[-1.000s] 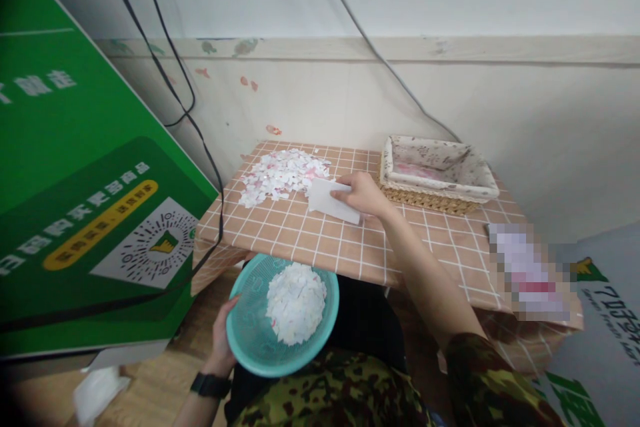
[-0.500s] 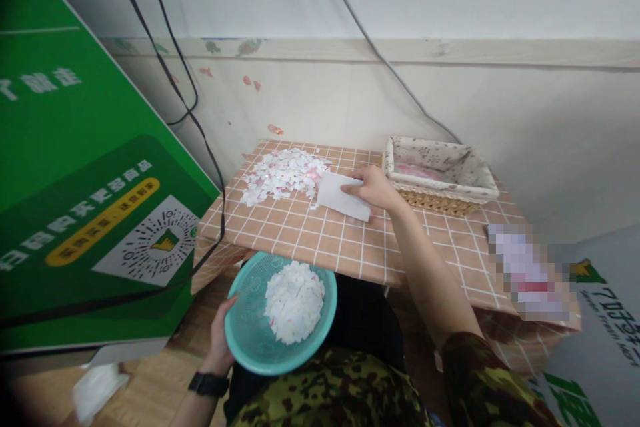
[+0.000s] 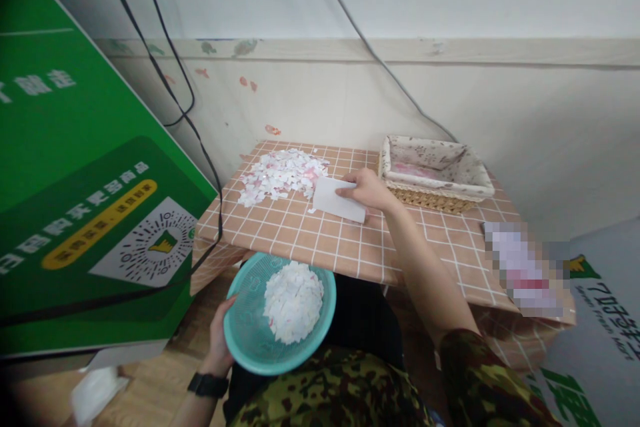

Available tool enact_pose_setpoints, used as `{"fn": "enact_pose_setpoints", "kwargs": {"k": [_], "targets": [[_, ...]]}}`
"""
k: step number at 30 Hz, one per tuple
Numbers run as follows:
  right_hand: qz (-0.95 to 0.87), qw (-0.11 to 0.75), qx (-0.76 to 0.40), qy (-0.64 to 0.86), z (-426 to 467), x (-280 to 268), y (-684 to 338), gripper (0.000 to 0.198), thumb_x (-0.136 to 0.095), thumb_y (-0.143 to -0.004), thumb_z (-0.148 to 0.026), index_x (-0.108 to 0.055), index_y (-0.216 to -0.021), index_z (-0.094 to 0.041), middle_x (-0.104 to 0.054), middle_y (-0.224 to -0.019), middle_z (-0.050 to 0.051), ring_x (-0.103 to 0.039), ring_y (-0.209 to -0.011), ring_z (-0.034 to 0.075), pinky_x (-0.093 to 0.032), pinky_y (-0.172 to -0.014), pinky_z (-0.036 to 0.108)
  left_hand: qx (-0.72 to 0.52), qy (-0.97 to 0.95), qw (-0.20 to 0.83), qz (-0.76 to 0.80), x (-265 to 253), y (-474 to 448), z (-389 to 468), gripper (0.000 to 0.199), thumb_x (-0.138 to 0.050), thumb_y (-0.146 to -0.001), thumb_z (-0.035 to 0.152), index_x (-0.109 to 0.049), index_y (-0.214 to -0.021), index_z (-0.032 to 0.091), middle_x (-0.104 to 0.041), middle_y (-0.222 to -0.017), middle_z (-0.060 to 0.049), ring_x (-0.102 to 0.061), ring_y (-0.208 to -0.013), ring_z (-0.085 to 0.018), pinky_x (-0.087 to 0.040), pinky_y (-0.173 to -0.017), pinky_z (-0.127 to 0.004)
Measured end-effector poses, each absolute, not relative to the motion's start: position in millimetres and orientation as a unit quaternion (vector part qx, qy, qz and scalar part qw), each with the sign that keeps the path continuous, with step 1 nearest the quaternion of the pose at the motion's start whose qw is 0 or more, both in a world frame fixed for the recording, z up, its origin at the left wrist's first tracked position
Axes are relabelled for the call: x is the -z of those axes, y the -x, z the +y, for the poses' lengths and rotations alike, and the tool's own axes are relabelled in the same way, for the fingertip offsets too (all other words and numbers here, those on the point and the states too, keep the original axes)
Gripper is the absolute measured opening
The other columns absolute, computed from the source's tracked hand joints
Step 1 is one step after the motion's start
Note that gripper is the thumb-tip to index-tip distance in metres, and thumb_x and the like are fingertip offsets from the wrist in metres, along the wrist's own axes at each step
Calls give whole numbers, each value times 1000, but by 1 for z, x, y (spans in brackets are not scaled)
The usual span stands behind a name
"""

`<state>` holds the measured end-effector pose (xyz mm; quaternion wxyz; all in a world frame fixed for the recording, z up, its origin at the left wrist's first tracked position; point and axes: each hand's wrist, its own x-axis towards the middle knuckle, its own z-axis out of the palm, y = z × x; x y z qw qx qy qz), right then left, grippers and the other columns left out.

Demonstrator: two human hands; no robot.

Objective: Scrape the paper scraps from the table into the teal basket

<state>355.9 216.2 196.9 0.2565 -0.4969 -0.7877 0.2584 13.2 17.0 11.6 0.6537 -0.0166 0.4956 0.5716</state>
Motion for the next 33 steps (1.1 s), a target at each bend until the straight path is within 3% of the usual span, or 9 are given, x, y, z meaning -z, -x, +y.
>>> {"fn": "enact_pose_setpoints", "kwargs": {"k": [22, 33], "targets": [[-777, 241, -360, 456, 214, -202, -361, 27, -66, -68, -39, -70, -77, -14, -64, -68, 2, -54, -60, 13, -39, -50, 23, -524, 0, 703, 481, -37, -38, 9, 16, -65, -70, 24, -71, -75, 10, -73, -69, -8, -65, -60, -21, -53, -68, -36], [-753, 252, -342, 502, 222, -197, -373, 27, -65, -68, -39, -68, -74, -13, -64, -66, 3, -54, -58, 14, -37, -47, 24, -517, -13, 706, 483, -52, -44, 10, 17, -65, -70, 24, -71, -77, 10, -73, -71, -8, -66, -62, -22, -53, -69, -37]]}}
